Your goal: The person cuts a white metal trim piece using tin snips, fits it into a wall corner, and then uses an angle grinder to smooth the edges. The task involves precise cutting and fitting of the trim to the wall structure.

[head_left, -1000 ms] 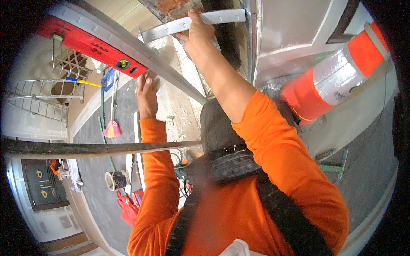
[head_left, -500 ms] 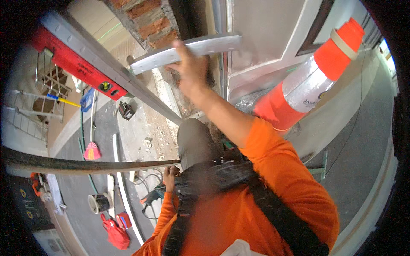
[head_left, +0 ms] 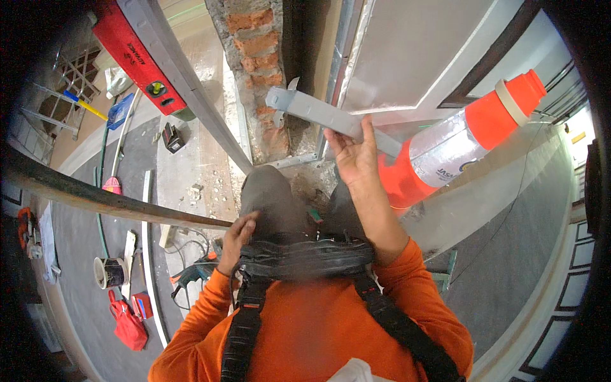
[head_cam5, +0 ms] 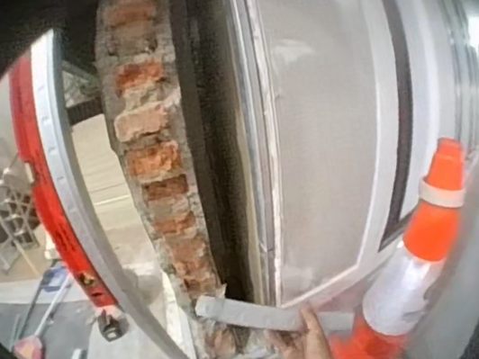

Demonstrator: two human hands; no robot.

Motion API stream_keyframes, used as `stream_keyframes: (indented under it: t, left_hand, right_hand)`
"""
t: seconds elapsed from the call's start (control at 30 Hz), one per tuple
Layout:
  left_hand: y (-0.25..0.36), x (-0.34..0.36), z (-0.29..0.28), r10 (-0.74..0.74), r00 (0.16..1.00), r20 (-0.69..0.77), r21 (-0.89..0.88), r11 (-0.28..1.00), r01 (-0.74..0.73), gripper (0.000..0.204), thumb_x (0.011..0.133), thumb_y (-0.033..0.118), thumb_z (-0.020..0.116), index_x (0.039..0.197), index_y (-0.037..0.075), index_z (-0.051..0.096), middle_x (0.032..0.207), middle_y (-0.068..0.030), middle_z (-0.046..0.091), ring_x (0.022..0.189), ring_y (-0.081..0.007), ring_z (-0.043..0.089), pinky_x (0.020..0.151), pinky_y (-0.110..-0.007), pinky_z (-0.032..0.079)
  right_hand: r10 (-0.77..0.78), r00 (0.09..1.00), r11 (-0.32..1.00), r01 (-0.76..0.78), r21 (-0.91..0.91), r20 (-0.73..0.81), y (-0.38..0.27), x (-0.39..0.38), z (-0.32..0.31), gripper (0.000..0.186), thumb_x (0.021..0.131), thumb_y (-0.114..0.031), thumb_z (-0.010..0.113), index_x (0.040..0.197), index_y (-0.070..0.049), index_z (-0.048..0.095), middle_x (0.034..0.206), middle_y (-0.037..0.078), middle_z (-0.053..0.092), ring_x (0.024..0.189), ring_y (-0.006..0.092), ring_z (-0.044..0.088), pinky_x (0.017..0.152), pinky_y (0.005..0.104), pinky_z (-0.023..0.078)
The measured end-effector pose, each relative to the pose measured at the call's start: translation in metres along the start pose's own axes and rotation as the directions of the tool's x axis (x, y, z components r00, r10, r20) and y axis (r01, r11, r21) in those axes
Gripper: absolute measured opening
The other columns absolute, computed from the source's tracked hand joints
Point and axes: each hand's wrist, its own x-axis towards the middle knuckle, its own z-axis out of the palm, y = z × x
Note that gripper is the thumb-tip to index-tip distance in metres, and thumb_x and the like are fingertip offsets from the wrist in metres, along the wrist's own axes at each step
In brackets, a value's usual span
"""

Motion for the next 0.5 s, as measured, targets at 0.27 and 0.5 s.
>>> stream_keyframes:
  t: [0.27,0.5]
  left_hand:
    - [0.118,0.120,0.082,0.423,0.906,-0.028,-0.238,0.877,-0.417,0.072,0.089,0.024,0.076,0.147,0.001,0.040,0.144,-0.0146,0.049,0.134,-0.0269,0.048,0.113,-0.039,0.036]
    - [0.162,0.141,0.041,0.574,0.648,-0.500,-0.383,0.525,-0.760,0.034,0.093,0.029,0.073,0.110,0.002,0.061,0.105,-0.0075,0.066,0.095,-0.0157,0.062,0.085,-0.032,0.048]
  right_hand:
    - [0.310,0.935,0.950,-0.301,-0.080,0.169,0.048,-0.009,-0.022,0.051,0.098,-0.044,0.060,0.125,-0.001,0.053,0.114,0.016,0.063,0.107,0.0307,0.065,0.087,0.0444,0.061]
    - [0.558,0.814,0.240,0.030,-0.970,0.163,0.024,-0.007,-0.127,0.038,0.093,-0.033,0.066,0.110,0.000,0.067,0.101,0.015,0.071,0.094,0.0294,0.070,0.085,0.0446,0.057]
